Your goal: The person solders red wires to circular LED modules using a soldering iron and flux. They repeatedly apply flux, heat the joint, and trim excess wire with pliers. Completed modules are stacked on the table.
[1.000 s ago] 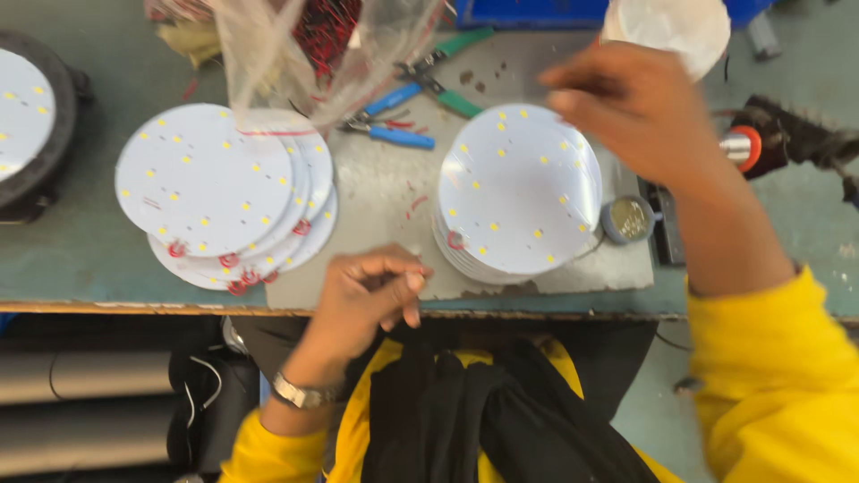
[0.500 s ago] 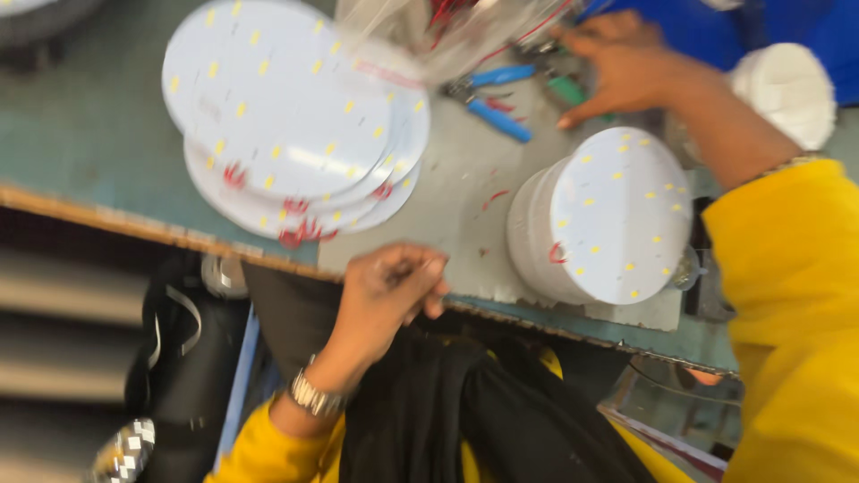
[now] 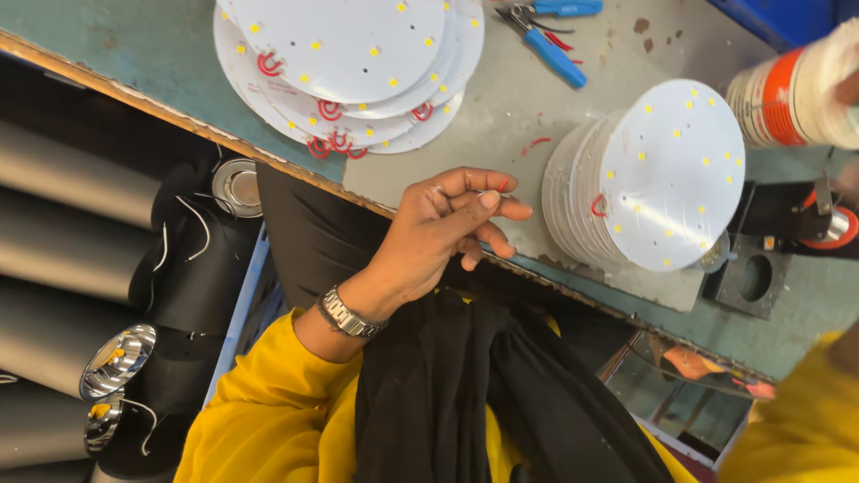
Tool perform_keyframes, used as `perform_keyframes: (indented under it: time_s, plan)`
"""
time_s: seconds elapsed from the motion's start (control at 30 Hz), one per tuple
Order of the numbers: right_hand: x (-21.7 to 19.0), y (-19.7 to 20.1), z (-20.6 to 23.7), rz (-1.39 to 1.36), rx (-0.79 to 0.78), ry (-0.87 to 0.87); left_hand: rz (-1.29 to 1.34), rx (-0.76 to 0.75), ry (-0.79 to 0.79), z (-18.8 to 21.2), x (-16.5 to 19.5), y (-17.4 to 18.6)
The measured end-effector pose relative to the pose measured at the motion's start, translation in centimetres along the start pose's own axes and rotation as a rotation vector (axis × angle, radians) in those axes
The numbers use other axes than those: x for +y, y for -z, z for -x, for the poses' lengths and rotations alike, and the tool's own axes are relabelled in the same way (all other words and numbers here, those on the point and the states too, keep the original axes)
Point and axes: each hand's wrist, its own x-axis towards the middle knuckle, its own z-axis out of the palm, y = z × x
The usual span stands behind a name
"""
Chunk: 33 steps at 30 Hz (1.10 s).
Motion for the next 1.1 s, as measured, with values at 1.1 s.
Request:
perform_keyframes:
  time_s: [1.1]
  plan:
    - [-6.4, -17.1, 17.8, -0.426, -0.29, -0.021, -0.799, -0.02, -0.018, 4.9, -1.6, -5.7]
